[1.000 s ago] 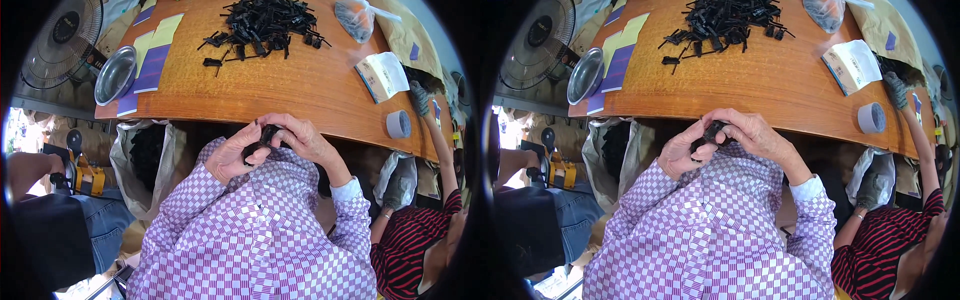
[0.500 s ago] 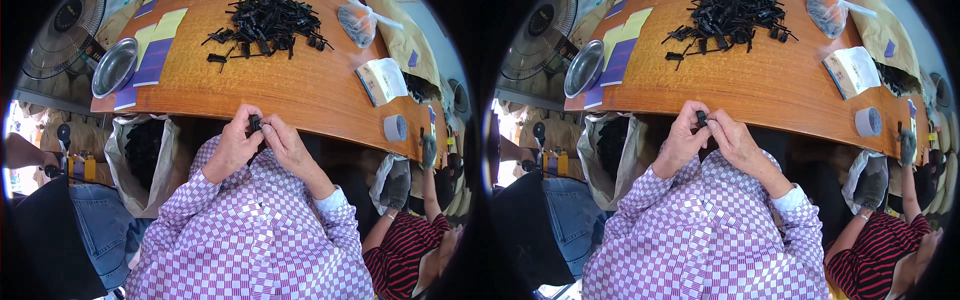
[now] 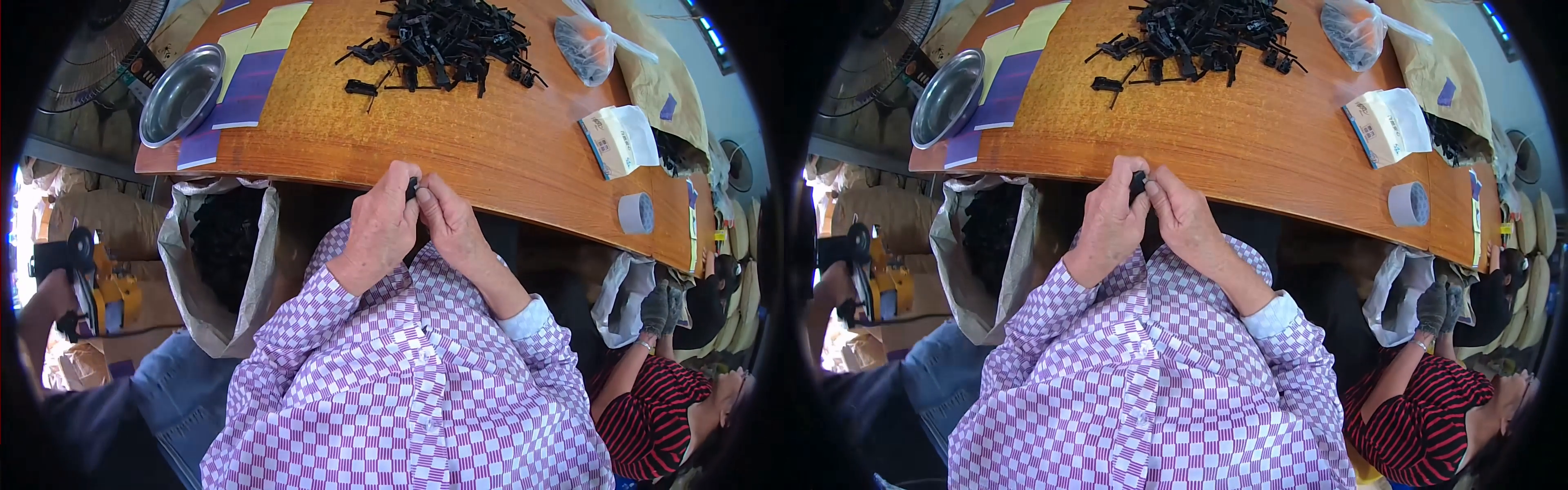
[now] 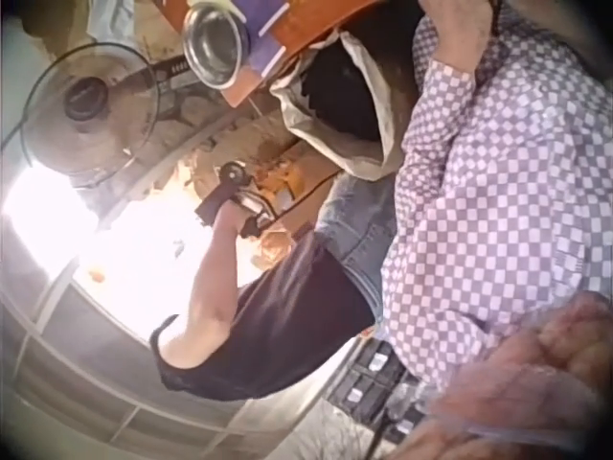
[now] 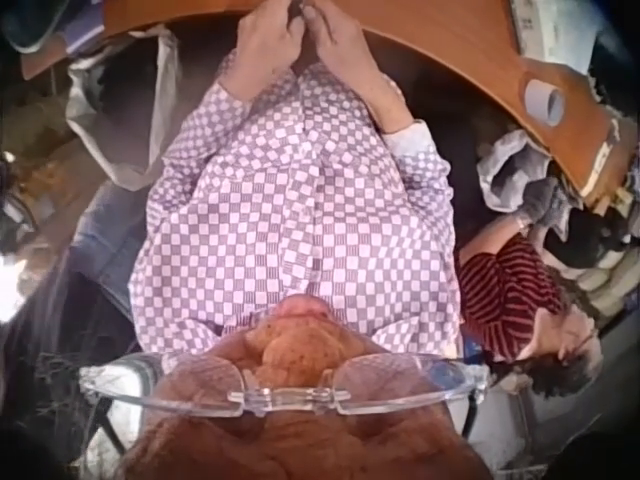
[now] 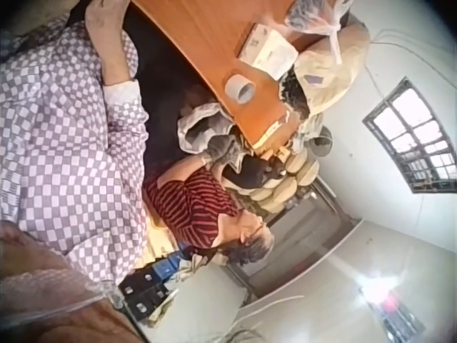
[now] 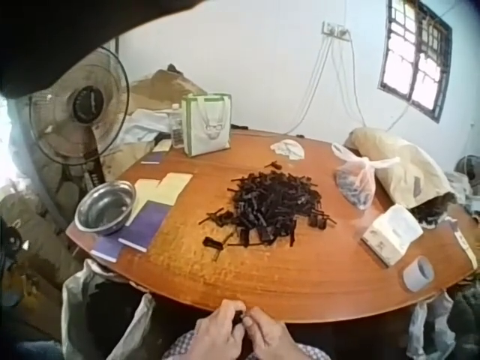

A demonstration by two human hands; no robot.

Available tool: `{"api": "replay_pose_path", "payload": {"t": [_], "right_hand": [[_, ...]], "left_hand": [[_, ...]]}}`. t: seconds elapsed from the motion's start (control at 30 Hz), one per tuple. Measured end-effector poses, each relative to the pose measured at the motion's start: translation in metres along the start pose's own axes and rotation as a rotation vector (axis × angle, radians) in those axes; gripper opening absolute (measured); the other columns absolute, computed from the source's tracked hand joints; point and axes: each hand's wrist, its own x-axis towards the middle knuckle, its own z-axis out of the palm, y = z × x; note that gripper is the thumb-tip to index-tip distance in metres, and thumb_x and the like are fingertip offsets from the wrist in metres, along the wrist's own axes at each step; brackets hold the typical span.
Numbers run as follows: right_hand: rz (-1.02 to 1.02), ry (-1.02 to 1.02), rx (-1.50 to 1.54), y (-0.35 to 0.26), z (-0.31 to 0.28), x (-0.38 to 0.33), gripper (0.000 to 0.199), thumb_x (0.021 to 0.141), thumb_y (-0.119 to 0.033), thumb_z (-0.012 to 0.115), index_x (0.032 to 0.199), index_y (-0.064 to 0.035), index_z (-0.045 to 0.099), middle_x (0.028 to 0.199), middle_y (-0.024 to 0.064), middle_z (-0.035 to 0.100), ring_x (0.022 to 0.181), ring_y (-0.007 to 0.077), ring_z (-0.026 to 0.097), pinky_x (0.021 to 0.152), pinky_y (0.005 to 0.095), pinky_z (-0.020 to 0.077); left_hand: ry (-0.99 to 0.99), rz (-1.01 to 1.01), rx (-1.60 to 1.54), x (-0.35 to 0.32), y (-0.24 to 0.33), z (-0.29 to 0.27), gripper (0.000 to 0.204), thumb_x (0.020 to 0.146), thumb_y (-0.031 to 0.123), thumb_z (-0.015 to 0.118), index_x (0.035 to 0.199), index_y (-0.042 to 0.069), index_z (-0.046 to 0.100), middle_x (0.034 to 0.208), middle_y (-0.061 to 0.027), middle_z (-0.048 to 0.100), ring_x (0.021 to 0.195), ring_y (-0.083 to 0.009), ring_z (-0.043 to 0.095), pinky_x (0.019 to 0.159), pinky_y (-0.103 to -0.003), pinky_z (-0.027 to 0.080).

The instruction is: Sorting and inspecting small black plastic components on a wooden table.

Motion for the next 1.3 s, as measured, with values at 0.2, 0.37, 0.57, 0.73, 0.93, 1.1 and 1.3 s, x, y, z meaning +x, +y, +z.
{"api": "replay_pose_path", "payload": {"t": [0.2, 0.37, 0.57, 0.73, 0.93, 1.1, 1.3], "right_hand": [[0.065, 0.068, 0.319, -0.008, -0.011, -0.005, 0.016, 0.098, -0.019, 0.045, 0.105, -0.0050, 0.050, 0.070, -0.0022, 0.048, 0.052, 0.0027, 0.037, 0.046, 0.0174, 0.0294], [0.132, 0.057, 0.531, 0.002, -0.029, -0.015, 0.018, 0.097, -0.019, 0.049, 0.108, -0.0046, 0.051, 0.075, 0.0007, 0.056, 0.050, 0.0026, 0.040, 0.042, 0.0166, 0.0292], [0.058, 0.090, 0.682, 0.007, -0.036, -0.016, 0.017, 0.095, -0.020, 0.053, 0.104, -0.0050, 0.054, 0.076, 0.0006, 0.056, 0.047, 0.0026, 0.039, 0.040, 0.0161, 0.0295], [0.120, -0.052, 0.881, 0.007, -0.047, -0.017, 0.021, 0.094, -0.022, 0.055, 0.107, -0.0055, 0.055, 0.071, -0.0026, 0.051, 0.048, 0.0013, 0.037, 0.040, 0.0161, 0.0255], [0.157, -0.126, 0.791, 0.020, -0.055, -0.020, 0.024, 0.093, -0.023, 0.057, 0.108, -0.0042, 0.056, 0.070, -0.0024, 0.054, 0.047, 0.0011, 0.037, 0.040, 0.0172, 0.0247], [0.185, -0.148, 0.808, 0.020, -0.053, -0.021, 0.024, 0.093, -0.023, 0.056, 0.109, -0.0036, 0.056, 0.071, -0.0001, 0.058, 0.049, 0.0015, 0.041, 0.042, 0.0163, 0.0279], [0.132, -0.099, 0.623, 0.023, -0.051, -0.016, 0.025, 0.094, -0.021, 0.055, 0.108, -0.0001, 0.056, 0.080, 0.0001, 0.058, 0.066, 0.0041, 0.050, 0.056, 0.0181, 0.0390]], "left_hand": [[-0.052, -0.196, -0.404, 0.005, 0.008, -0.003, 0.030, 0.087, -0.003, 0.054, 0.113, 0.006, 0.044, 0.082, -0.0048, 0.054, 0.062, -0.0119, 0.054, 0.054, -0.023, 0.042], [-0.210, -0.534, -1.070, 0.010, 0.018, -0.016, 0.038, 0.094, 0.008, 0.048, 0.131, 0.006, 0.040, 0.089, -0.0035, 0.053, 0.064, -0.0080, 0.051, 0.053, -0.017, 0.037], [-0.314, -0.600, -1.103, 0.010, 0.020, -0.006, 0.041, 0.096, 0.013, 0.048, 0.135, 0.006, 0.039, 0.090, -0.0045, 0.053, 0.061, -0.0071, 0.047, 0.049, -0.016, 0.034], [-0.518, -0.607, -1.119, 0.011, 0.026, 0.003, 0.041, 0.094, 0.015, 0.052, 0.132, 0.006, 0.043, 0.087, -0.0039, 0.052, 0.060, -0.0060, 0.045, 0.047, -0.016, 0.032], [-0.546, -0.651, -1.109, 0.007, 0.024, 0.011, 0.041, 0.093, 0.018, 0.055, 0.130, 0.006, 0.043, 0.085, -0.0052, 0.055, 0.059, -0.0065, 0.050, 0.047, -0.015, 0.035], [-0.601, -0.661, -1.134, 0.008, 0.025, 0.008, 0.042, 0.093, 0.018, 0.054, 0.131, 0.006, 0.041, 0.082, -0.0068, 0.056, 0.056, -0.0070, 0.052, 0.046, -0.015, 0.035], [-0.554, -0.549, -0.852, 0.008, 0.029, 0.006, 0.041, 0.093, 0.011, 0.053, 0.132, 0.006, 0.040, 0.087, -0.0068, 0.057, 0.063, -0.0077, 0.055, 0.051, -0.017, 0.039]]}}
